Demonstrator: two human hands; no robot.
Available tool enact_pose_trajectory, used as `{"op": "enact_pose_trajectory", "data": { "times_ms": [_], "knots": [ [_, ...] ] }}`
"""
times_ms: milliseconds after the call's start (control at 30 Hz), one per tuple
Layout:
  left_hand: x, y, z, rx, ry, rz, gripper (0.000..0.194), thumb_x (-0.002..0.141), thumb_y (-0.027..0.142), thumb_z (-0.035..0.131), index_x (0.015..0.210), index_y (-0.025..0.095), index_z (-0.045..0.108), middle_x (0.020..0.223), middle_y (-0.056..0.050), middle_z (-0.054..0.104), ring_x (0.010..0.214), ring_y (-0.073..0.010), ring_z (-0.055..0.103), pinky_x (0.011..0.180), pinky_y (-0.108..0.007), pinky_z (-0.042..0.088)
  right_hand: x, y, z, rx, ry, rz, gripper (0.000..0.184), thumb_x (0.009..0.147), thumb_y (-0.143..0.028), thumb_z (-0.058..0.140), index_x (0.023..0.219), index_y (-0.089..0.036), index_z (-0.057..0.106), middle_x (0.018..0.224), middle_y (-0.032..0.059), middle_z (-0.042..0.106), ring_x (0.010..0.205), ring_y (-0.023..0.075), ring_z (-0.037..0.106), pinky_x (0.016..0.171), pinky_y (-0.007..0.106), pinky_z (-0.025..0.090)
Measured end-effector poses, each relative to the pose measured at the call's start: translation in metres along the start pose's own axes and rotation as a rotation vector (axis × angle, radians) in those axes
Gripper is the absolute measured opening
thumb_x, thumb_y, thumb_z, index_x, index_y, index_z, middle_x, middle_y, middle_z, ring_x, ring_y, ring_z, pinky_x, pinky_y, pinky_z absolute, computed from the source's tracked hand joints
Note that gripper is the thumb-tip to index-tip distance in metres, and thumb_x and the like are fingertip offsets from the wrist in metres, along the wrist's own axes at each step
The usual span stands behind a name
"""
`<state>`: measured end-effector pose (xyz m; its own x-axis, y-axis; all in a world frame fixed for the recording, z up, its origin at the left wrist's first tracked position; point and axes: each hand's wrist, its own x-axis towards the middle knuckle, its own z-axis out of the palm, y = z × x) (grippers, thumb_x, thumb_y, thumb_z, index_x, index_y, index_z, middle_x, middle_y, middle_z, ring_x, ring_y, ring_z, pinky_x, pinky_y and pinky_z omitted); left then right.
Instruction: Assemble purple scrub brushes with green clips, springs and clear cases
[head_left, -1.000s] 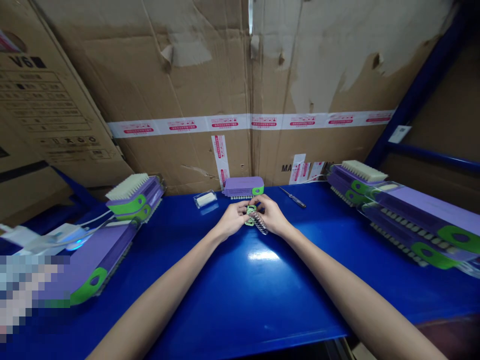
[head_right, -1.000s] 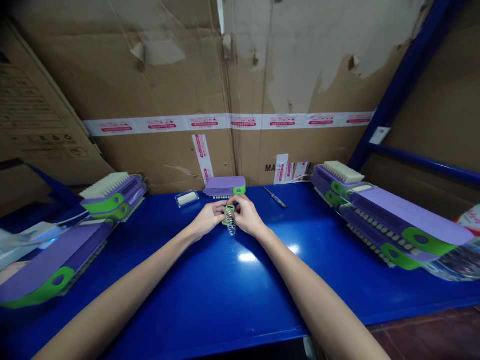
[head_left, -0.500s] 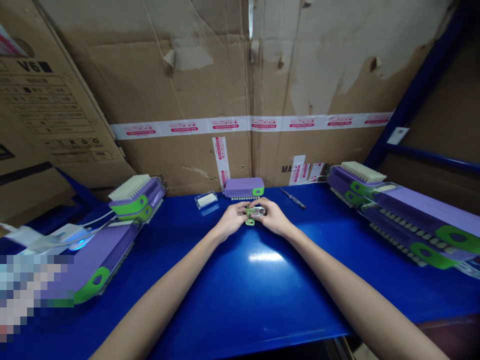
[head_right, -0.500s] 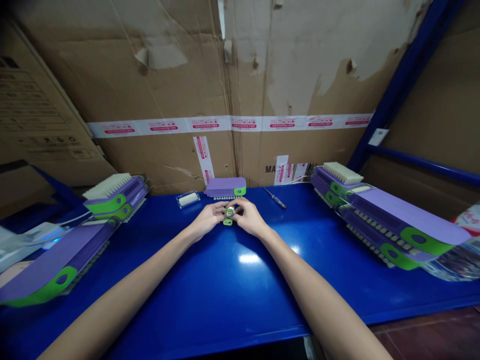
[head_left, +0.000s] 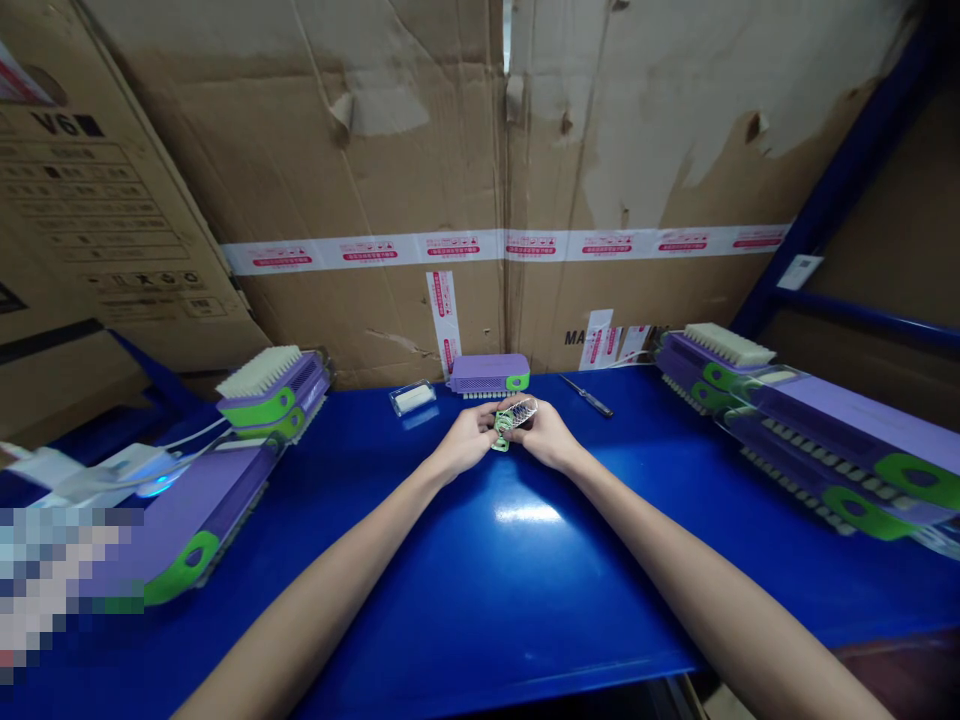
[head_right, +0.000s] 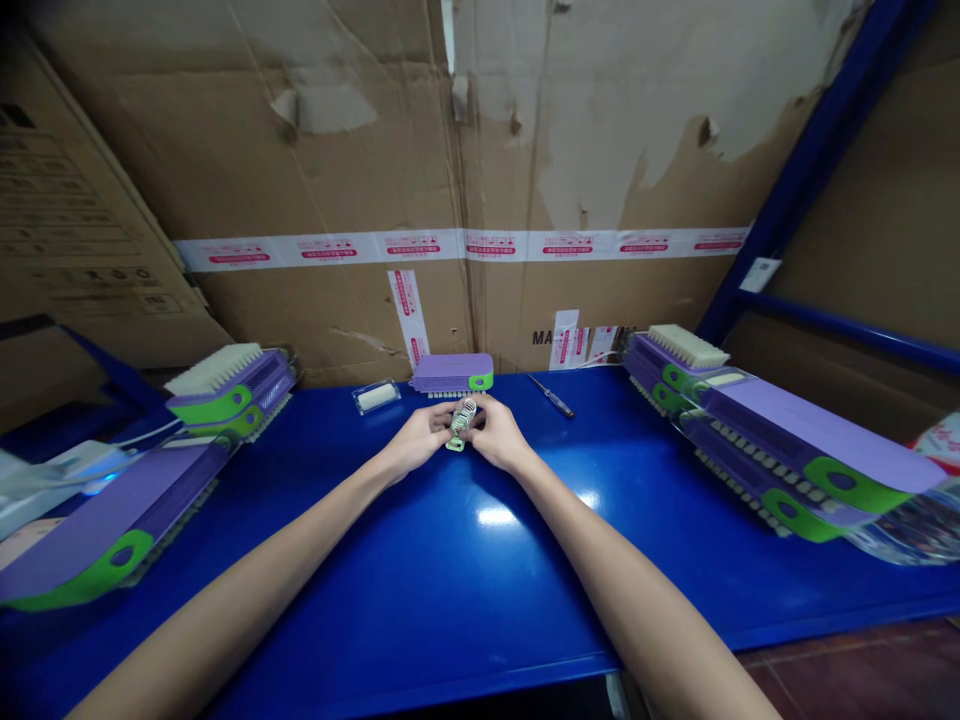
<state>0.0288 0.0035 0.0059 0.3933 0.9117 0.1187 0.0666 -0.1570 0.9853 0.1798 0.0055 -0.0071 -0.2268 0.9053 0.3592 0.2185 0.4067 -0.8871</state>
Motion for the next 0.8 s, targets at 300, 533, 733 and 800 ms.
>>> {"op": "enact_pose_trajectory", "data": {
  "times_ms": [300,533,733,800],
  "knots": [
    [-0.001,0.0,0.001,-0.006,-0.038,-0.031,0.053,0.062,0.003,0.061,0.114,0.011,0.06,0.098,-0.009,0.069,0.091,-0.0207,0.063,0.081,-0.031,0.047,0.003,-0.001,-0.006,0.021,-0.062,0.049,0.031,0.056,-0.014,0.066,0.085,-0.018,0.058,0.077,-0.0023,0.061,0.063,0.0121,0.057,0.062,0.026,0.048],
    [-0.001,0.0,0.003,0.029,-0.046,-0.037,0.05,0.064,0.002,0.058,0.113,0.01,0.06,0.096,-0.009,0.069,0.085,-0.0187,0.064,0.081,-0.032,0.048,0.003,-0.002,-0.009,-0.071,-0.075,-0.022,0.023,0.059,-0.016,0.066,0.08,-0.017,0.057,0.072,-0.0028,0.059,0.063,0.0118,0.053,0.059,0.023,0.042],
    [-0.002,0.0,0.001,-0.039,-0.05,-0.047,0.051,0.064,0.006,0.063,0.115,0.011,0.059,0.095,-0.009,0.068,0.087,-0.0182,0.063,0.085,-0.032,0.046,0.003,-0.006,-0.011,-0.062,-0.106,-0.005,0.024,0.061,-0.016,0.065,0.084,-0.017,0.056,0.073,-0.0029,0.059,0.061,0.0106,0.052,0.058,0.022,0.04],
    [-0.003,0.0,-0.001,-0.066,-0.077,-0.053,0.057,0.063,0.01,0.066,0.119,0.011,0.056,0.096,-0.009,0.068,0.086,-0.0173,0.063,0.085,-0.032,0.045,0.003,-0.005,-0.011,-0.034,-0.111,-0.009,0.026,0.061,-0.015,0.064,0.086,-0.017,0.057,0.076,-0.0017,0.06,0.064,0.0114,0.053,0.06,0.023,0.042]
  ]
}}
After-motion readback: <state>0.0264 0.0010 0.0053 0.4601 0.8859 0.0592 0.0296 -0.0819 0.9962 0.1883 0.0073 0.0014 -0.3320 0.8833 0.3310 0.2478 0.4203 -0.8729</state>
